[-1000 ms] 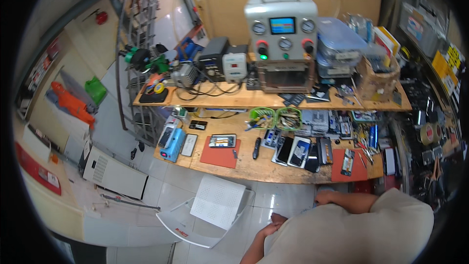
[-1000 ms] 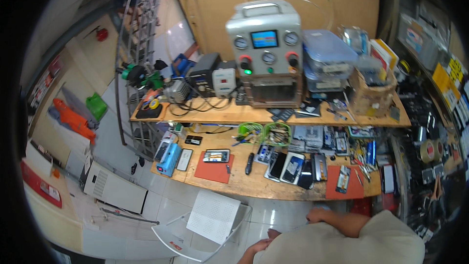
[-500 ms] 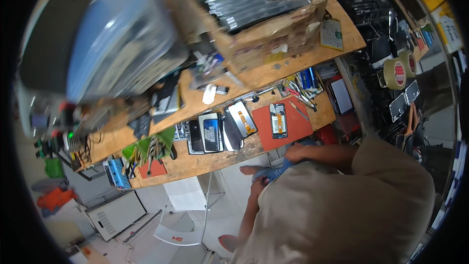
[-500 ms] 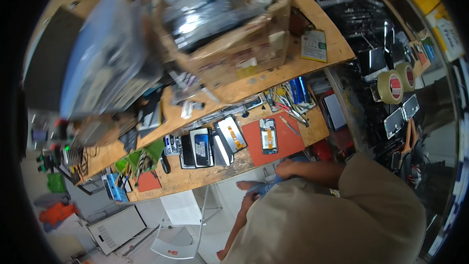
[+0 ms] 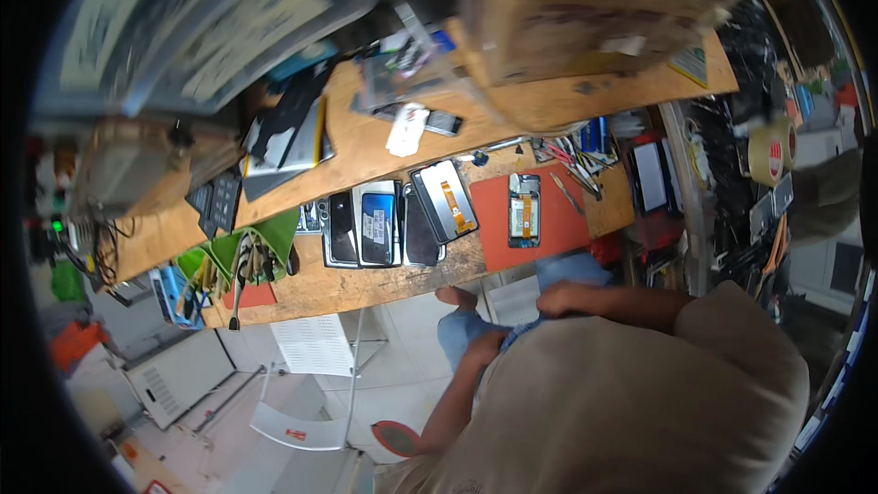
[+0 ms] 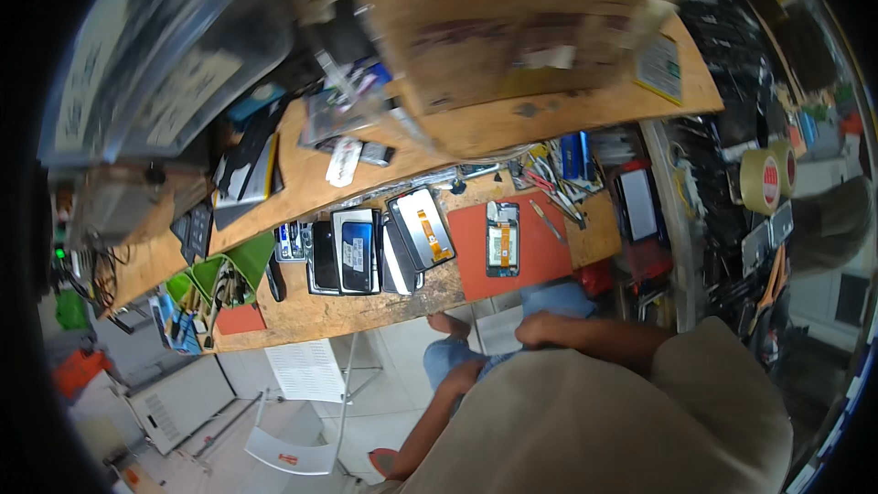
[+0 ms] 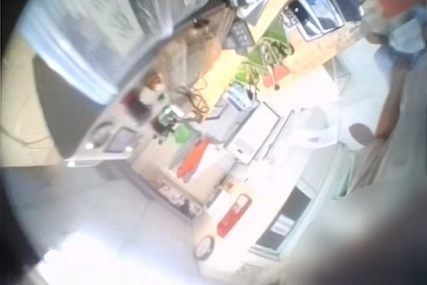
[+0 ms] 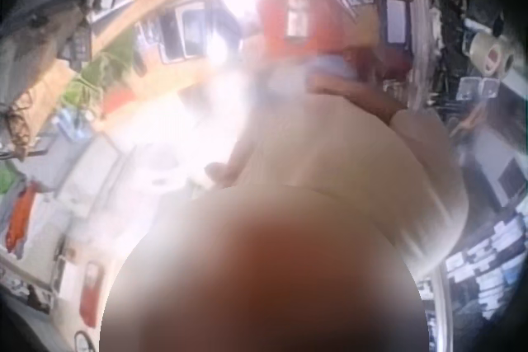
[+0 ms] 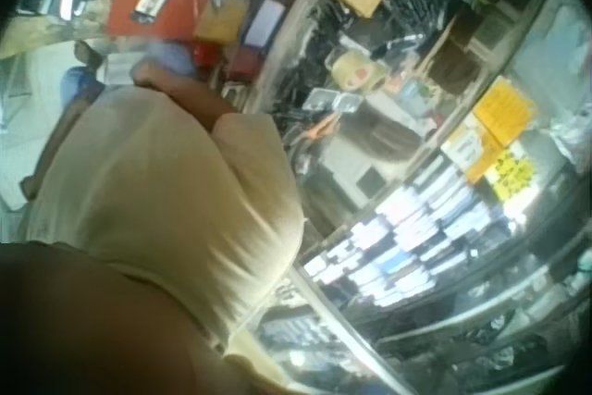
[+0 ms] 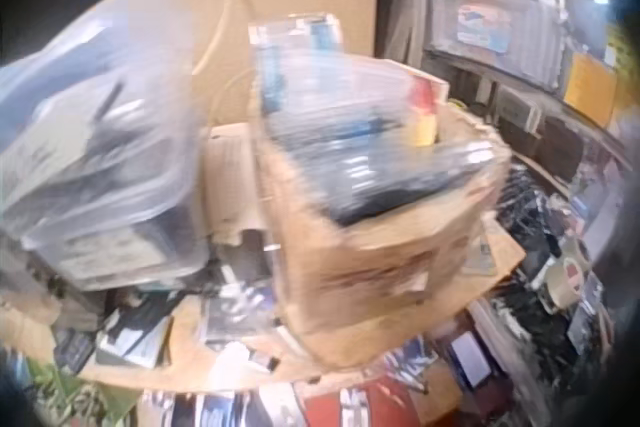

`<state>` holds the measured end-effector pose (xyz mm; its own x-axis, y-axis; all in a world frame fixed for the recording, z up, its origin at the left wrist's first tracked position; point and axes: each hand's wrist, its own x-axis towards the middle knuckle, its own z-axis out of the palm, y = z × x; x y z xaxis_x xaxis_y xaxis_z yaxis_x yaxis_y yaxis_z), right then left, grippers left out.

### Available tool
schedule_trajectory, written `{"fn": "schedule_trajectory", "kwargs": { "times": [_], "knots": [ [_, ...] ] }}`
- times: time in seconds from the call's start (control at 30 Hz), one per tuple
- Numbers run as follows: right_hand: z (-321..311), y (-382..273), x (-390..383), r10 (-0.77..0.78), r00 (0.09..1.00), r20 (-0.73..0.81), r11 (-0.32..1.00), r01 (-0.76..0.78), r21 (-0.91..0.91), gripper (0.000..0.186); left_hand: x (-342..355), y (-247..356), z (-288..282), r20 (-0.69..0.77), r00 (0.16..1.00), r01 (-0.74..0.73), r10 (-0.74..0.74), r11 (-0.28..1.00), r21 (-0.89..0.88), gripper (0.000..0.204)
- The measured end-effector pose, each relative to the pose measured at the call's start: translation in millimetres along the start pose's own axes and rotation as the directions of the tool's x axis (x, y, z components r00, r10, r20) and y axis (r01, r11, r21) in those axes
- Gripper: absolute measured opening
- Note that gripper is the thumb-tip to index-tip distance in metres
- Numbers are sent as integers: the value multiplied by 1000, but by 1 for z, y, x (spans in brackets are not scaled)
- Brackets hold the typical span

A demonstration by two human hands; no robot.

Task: The person handles several smartphones, opens and closes device backs, and uses a small tool to manipulate internal components. The person moves between a workbench and a counter area, picking up and placing down phones and tools throughout the clip.

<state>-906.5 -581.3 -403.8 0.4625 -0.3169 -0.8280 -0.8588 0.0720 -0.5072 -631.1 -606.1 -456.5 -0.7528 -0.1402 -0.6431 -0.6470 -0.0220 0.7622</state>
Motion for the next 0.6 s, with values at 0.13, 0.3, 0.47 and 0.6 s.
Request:
{"fn": "schedule_trajectory", "kwargs": {
  "times": [0.13, 0.3, 0.47, 0.6],
  "knots": [
    [26, -28, 55, -77, 972, 222, 954, 136, -268, 26, 15, 2, 36, 4, 952, 295, -307, 918, 263, 32],
    [33, -3, 85, -13, 997, 77, 972, 31, -231, 26, 23, -50, 55, -193, 918, 360, -346, 932, 37, 29],
    [40, 26, 110, 55, 998, -39, 999, -54, 5, 34, 154, -131, 60, -272, 949, 234, -160, 935, 265, 33],
    [40, 62, 125, 104, 984, -141, 994, -107, -13, 31, 220, -129, 46, -86, 996, 47, -1, 845, 533, 42]
  ]
}}
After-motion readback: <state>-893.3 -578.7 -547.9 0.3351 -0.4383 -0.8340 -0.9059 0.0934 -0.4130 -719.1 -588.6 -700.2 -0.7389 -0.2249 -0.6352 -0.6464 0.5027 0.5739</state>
